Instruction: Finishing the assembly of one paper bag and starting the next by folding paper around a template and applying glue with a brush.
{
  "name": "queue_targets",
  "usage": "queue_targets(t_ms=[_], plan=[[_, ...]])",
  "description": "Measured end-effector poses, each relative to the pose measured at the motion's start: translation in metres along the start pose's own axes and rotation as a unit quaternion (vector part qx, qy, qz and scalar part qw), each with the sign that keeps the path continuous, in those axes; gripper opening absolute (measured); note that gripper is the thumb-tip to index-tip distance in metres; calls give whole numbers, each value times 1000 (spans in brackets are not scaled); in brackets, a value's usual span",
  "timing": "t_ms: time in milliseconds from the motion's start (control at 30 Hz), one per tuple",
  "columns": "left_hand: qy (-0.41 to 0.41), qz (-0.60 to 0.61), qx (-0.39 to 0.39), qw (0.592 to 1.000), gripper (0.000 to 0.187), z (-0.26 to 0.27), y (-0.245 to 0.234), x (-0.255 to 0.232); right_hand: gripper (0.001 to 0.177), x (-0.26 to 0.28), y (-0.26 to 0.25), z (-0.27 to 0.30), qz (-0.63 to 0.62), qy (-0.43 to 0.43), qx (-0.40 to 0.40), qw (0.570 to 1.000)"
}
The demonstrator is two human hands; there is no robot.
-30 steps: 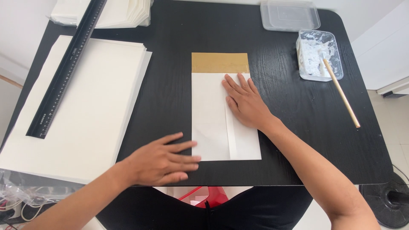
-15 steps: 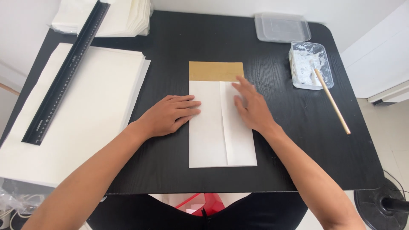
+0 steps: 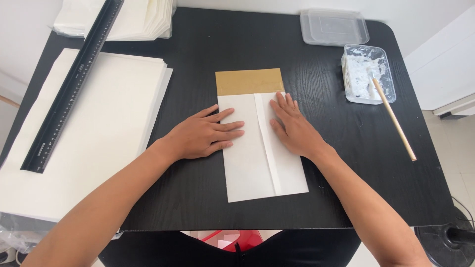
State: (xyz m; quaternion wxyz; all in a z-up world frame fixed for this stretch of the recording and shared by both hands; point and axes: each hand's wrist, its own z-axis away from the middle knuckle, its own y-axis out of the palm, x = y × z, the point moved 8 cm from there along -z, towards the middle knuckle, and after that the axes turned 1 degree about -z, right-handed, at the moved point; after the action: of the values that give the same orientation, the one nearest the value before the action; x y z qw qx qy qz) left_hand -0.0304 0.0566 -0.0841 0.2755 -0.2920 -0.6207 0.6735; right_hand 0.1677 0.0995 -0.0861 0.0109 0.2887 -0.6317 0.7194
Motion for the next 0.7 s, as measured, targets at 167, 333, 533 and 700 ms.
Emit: queue_targets(t_ms=[167, 333, 533, 700], plan=[[25, 15, 2, 1000, 52, -5, 5, -11, 55, 0, 3, -7, 14, -28, 26, 999], [28, 11, -17, 999, 51, -2, 9, -22, 54, 3, 2, -8, 13, -48, 38, 998], [21, 3, -48, 999, 46, -4, 8, -38, 52, 17, 2, -7, 52, -90, 62, 993], [7, 42, -77, 996, 40, -11, 11, -42, 54, 25, 19, 1, 132, -129, 81, 979]])
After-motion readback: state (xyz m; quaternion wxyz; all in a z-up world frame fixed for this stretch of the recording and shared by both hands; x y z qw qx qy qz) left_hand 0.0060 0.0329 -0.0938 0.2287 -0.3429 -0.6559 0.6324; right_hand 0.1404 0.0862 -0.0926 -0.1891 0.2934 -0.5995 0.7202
